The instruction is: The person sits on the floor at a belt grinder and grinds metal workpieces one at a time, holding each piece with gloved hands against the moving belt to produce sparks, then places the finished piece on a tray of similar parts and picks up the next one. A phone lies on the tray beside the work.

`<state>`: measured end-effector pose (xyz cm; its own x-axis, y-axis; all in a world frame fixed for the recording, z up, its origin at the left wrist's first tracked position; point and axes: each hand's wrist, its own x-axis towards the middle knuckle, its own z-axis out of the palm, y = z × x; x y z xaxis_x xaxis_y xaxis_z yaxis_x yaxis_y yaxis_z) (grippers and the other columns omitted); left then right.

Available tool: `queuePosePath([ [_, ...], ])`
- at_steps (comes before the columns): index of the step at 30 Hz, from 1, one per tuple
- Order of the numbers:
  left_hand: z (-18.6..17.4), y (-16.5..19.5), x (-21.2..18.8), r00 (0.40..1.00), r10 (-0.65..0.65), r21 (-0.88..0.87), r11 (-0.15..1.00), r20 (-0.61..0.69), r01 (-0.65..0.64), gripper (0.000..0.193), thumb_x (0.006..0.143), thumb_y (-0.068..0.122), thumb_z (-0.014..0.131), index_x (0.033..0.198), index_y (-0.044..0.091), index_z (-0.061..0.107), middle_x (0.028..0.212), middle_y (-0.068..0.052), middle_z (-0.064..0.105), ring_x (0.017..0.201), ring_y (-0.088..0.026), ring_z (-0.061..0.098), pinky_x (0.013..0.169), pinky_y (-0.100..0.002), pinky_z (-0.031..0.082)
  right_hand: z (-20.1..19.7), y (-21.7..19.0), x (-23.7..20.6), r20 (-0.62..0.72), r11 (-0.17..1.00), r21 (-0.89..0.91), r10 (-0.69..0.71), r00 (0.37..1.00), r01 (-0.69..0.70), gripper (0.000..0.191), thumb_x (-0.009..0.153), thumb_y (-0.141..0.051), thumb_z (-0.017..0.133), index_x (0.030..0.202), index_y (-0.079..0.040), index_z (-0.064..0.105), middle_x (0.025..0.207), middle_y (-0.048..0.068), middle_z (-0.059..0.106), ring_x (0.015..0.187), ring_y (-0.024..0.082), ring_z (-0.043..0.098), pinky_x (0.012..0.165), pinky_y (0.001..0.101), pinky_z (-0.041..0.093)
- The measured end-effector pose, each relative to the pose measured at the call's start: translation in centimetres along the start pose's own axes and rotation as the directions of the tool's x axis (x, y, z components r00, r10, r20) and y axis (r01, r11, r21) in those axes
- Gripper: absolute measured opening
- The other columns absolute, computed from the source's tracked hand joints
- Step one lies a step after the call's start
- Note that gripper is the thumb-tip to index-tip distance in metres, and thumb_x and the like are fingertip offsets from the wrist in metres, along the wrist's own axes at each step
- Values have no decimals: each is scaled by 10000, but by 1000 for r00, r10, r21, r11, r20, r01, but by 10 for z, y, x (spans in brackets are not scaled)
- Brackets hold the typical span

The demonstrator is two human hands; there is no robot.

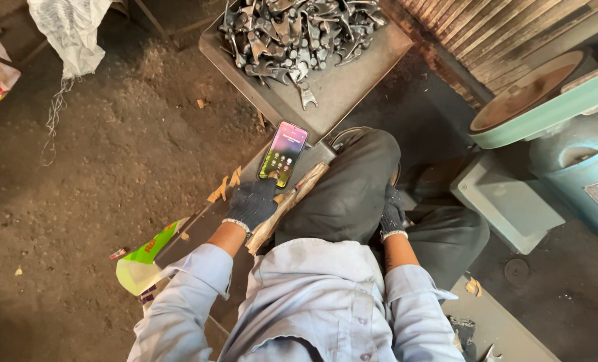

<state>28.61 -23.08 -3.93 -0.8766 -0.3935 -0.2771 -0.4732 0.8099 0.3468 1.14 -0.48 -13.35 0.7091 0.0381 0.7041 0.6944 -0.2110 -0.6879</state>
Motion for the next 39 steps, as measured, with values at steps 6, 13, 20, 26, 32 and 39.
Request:
queuePosePath([
  [6,-3,-1,0,999,-30,-28,999,-19,29,360,891,369,632,1161,131,642,963,-160,727,893,-394,704,741,-543,540,7,4,-6,4,1000,10,-1,1000,1,370,885,-228,757,1121,47,689,1166,229,689,1061,336,661,1029,448,500],
  [13,-20,2,13,941,79,39,997,-330,-70,254,841,341,659,1009,164,729,1164,-204,680,998,-408,629,773,-525,524,8,4,-7,17,1000,26,16,1000,-16,361,891,-216,748,1122,54,684,1169,236,686,1062,339,657,1027,447,496],
  [20,-2,-1,47,962,130,247,966,-242,-69,278,880,329,669,1084,152,736,1083,-202,623,1144,-428,565,968,-592,448,7,3,-8,36,999,35,31,999,-32,353,898,-204,738,1123,62,680,1172,243,682,1063,343,653,1025,446,493],
  [26,9,-7,45,843,254,225,961,-473,-163,251,801,345,697,907,119,718,1094,-240,633,1309,-496,449,1023,-621,386,7,3,-8,49,998,51,46,998,-48,346,904,-194,730,1124,68,676,1175,249,679,1065,346,650,1023,445,490],
  [32,13,-14,41,933,158,229,970,-323,-84,237,820,238,688,1006,100,737,1026,-239,630,1315,-500,430,1080,-652,328,1,-3,-2,70,996,61,56,996,-60,339,910,-183,722,1125,74,672,1178,255,676,1066,349,647,1022,444,487],
  [39,2,-10,52,905,209,224,966,-371,-131,337,747,228,718,1065,116,725,1267,-263,592,1322,-489,437,1057,-624,341,-10,-15,12,107,993,76,77,991,-86,331,917,-171,712,1126,81,668,1182,262,672,1067,352,643,1020,442,484],
])
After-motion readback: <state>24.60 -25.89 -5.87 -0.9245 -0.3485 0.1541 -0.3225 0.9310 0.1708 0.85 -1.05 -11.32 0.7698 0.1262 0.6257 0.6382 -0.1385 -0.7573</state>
